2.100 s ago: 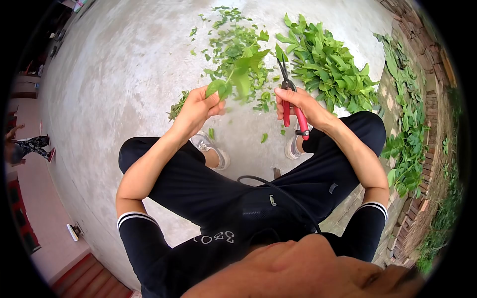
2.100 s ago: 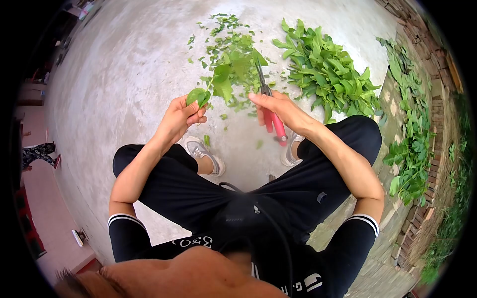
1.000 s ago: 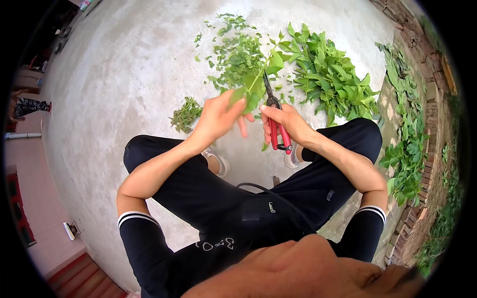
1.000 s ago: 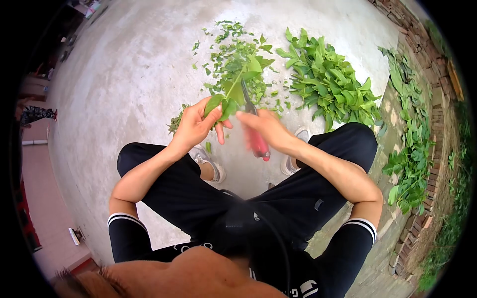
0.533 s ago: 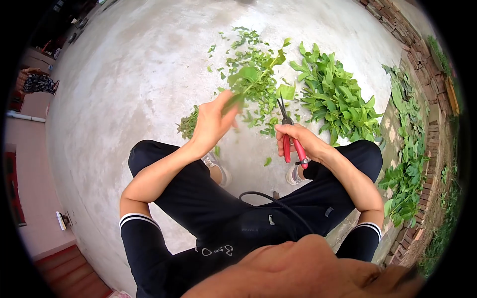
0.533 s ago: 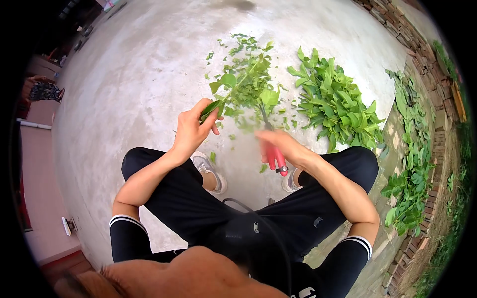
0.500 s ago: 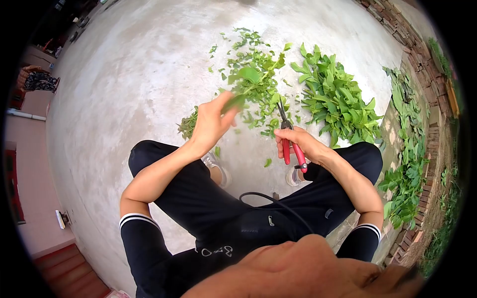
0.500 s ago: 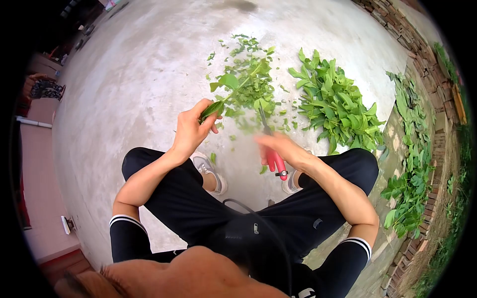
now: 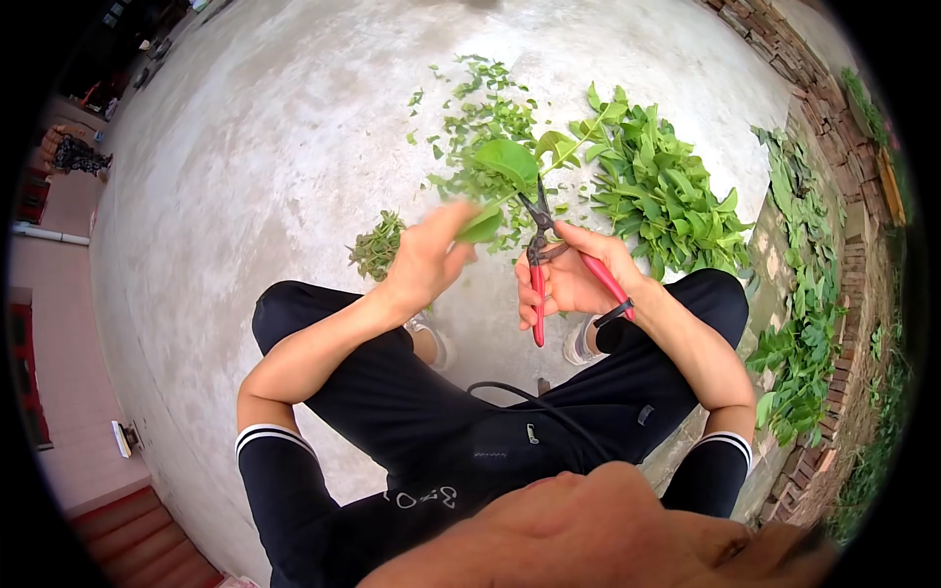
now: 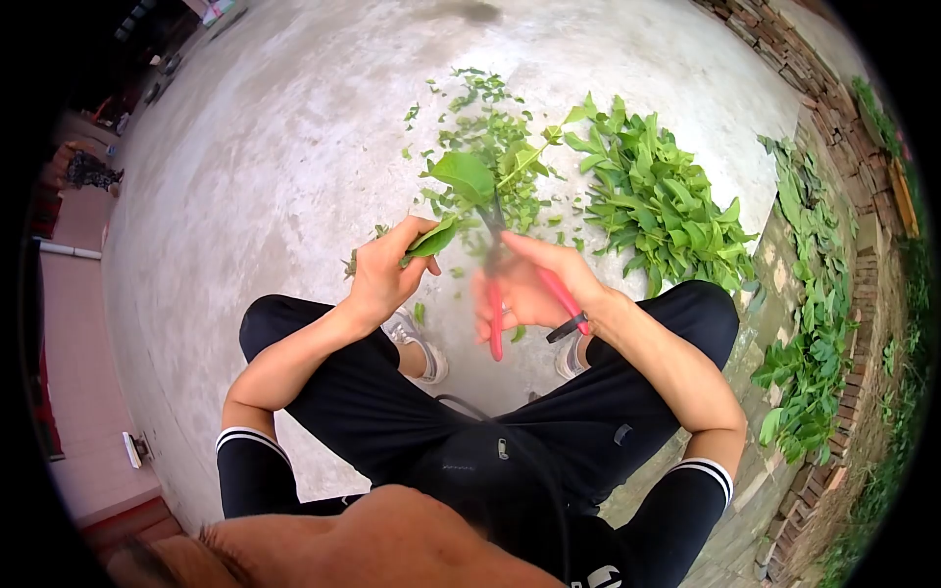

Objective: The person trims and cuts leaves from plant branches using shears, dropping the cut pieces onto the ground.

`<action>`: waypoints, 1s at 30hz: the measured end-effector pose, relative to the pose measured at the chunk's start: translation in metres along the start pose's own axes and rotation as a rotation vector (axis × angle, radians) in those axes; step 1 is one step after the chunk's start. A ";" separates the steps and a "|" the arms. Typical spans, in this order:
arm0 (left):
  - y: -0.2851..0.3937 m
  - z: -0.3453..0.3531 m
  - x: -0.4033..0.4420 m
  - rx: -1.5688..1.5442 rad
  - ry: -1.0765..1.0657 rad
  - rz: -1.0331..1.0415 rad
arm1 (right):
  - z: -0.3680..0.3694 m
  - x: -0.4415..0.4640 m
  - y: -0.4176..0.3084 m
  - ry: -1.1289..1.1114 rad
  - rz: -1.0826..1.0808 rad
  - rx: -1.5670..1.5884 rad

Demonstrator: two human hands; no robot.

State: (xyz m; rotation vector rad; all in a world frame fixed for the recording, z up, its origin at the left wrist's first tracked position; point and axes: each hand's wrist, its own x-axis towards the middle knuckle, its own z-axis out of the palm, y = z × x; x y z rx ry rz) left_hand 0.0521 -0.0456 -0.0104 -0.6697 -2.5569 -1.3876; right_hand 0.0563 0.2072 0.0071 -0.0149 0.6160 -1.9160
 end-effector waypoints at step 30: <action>0.013 -0.002 0.007 -0.315 0.128 -0.041 | 0.018 0.001 -0.011 -0.188 0.008 -0.160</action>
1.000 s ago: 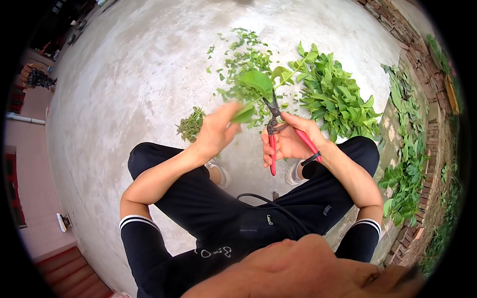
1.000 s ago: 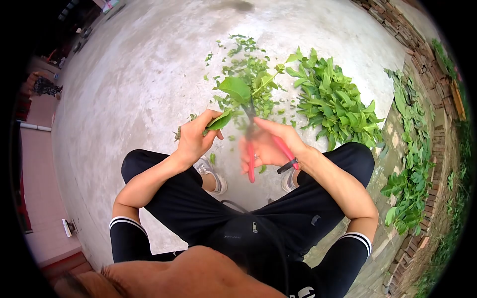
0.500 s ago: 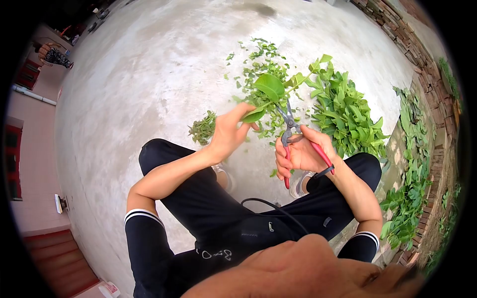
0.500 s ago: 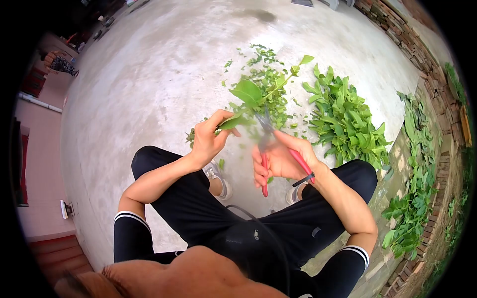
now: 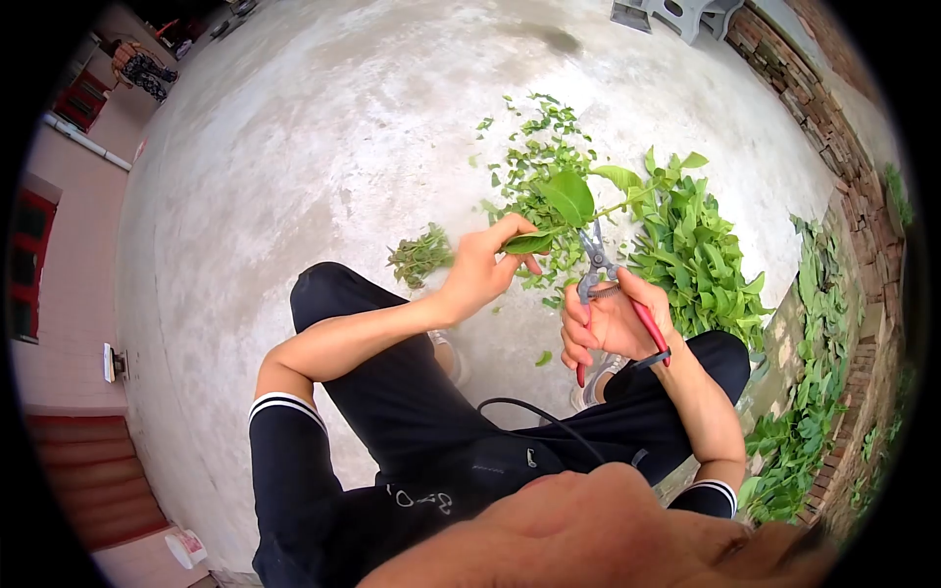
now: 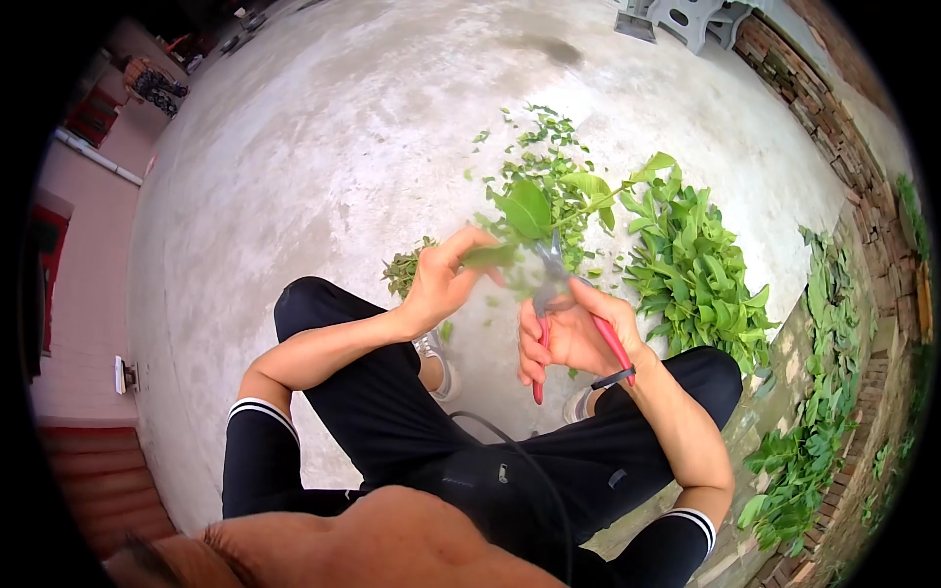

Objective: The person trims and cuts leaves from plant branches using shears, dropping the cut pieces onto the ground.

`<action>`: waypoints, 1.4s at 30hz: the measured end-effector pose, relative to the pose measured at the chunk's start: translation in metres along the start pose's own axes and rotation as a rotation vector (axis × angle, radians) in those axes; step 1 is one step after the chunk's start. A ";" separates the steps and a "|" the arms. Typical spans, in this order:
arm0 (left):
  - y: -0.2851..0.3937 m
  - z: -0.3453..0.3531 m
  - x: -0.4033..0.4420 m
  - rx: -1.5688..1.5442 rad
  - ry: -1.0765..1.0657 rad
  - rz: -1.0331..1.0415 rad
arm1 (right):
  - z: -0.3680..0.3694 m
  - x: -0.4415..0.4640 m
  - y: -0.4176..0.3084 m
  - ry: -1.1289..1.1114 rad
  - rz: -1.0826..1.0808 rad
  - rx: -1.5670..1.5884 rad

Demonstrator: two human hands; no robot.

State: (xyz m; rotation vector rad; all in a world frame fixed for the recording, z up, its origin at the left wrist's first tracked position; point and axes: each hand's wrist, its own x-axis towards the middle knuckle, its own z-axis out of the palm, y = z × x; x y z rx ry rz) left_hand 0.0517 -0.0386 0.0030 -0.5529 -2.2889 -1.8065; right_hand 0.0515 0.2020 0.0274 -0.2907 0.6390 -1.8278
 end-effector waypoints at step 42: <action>0.003 0.012 0.020 -0.036 -0.197 -0.173 | 0.018 -0.003 -0.030 1.002 -0.803 -1.807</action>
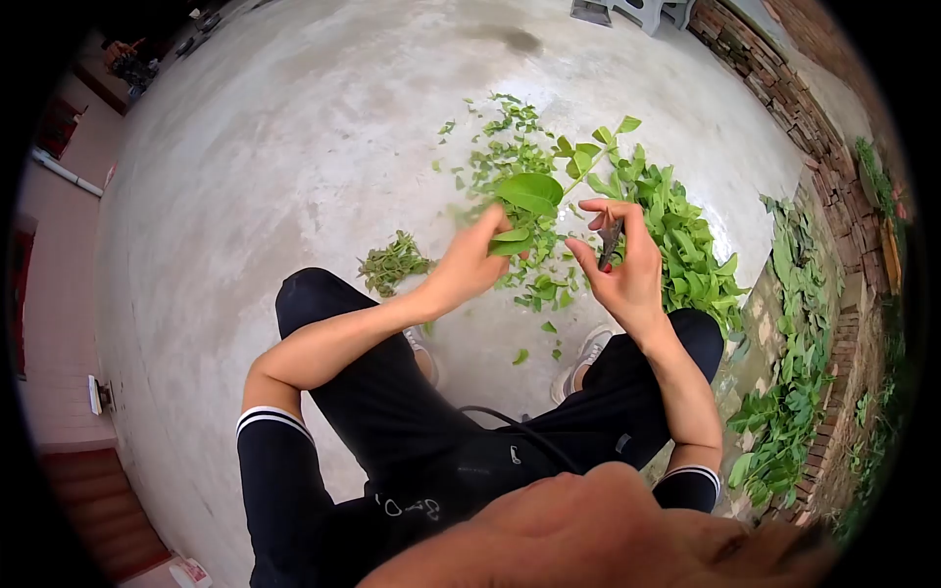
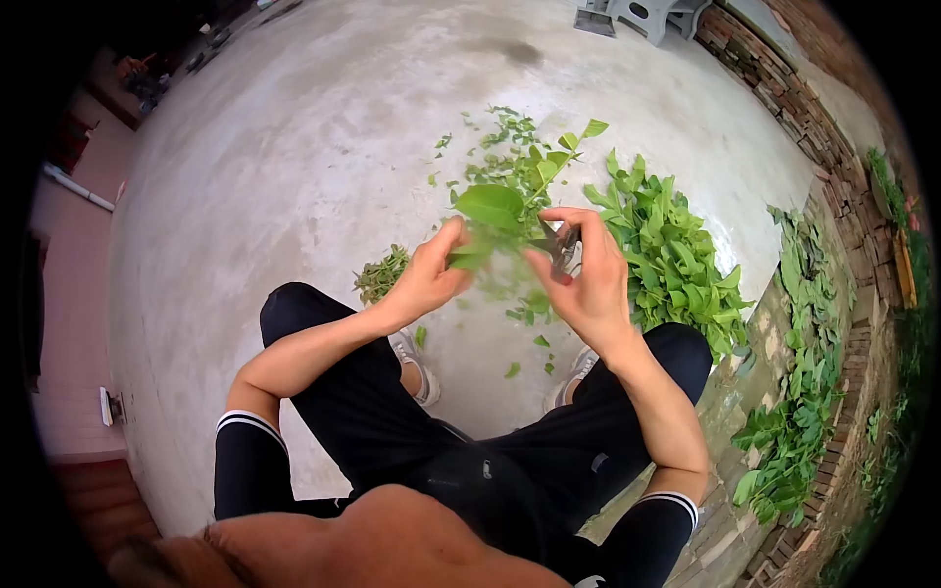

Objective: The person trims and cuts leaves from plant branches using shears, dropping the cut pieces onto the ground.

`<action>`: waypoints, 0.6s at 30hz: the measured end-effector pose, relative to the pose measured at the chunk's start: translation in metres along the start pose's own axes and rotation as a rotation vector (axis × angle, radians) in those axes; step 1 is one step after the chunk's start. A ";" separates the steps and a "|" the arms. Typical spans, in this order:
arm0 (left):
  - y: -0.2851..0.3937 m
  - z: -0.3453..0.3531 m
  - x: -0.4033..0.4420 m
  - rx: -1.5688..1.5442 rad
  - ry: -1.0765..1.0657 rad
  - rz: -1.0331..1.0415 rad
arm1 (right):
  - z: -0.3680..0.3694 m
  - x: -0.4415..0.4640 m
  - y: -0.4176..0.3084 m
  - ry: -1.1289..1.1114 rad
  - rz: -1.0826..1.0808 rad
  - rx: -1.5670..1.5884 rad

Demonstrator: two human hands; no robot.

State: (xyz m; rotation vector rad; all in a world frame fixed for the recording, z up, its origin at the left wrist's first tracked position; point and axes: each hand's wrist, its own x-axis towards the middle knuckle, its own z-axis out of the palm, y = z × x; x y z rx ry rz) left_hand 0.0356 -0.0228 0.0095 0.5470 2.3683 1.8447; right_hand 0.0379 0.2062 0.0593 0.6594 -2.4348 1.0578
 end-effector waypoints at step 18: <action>0.014 0.015 -0.007 -0.893 -0.383 -0.494 | 0.025 -0.021 0.009 -0.084 0.404 0.626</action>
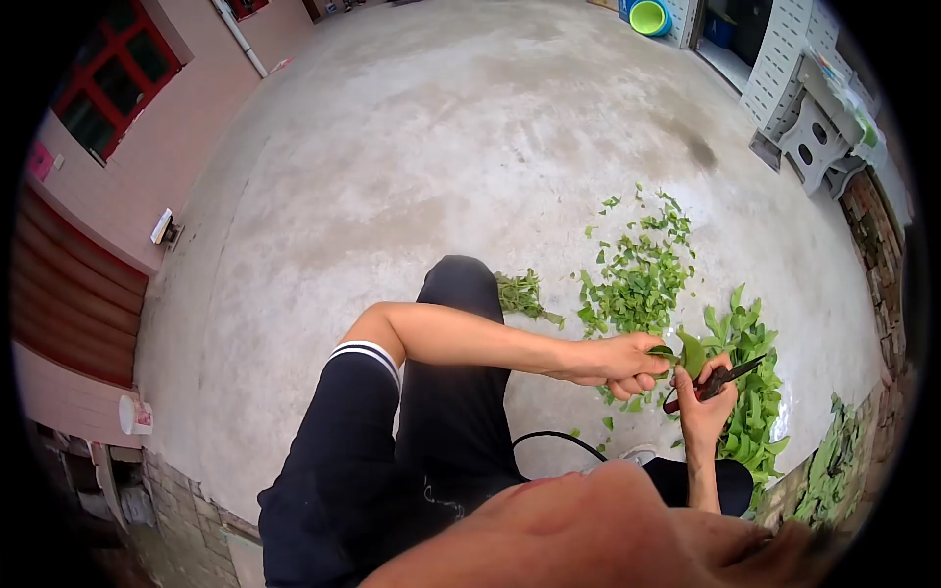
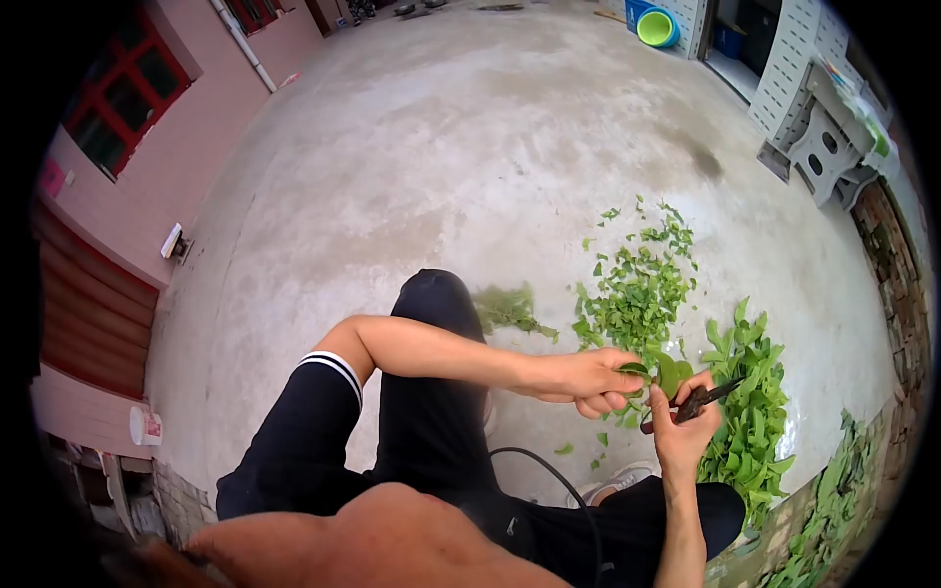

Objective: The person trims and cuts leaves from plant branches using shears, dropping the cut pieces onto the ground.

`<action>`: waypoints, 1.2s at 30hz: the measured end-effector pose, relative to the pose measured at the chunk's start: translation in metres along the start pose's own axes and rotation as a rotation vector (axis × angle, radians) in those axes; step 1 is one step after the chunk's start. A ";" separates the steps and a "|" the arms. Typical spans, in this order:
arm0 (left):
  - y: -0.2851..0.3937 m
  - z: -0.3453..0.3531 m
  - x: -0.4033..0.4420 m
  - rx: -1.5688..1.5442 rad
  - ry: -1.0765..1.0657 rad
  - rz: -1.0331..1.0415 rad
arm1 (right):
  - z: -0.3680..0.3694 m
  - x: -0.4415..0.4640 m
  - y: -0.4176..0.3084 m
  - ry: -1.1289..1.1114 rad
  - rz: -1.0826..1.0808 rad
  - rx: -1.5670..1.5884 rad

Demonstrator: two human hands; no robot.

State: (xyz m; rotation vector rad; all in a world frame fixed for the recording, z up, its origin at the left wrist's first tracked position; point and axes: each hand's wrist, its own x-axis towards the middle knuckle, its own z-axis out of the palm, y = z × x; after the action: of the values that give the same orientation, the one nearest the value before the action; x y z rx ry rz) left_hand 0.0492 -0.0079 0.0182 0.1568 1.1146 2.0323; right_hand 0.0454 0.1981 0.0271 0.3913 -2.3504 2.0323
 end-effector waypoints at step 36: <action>-0.009 -0.037 0.024 -0.036 0.033 0.107 | -0.011 -0.004 0.008 -0.141 0.276 0.164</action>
State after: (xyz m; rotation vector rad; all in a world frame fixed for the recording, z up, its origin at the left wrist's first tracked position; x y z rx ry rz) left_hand 0.0212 -0.0132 -0.0168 0.1682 1.1098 2.1557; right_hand 0.0462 0.2109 0.0199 0.2292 -2.4451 2.4044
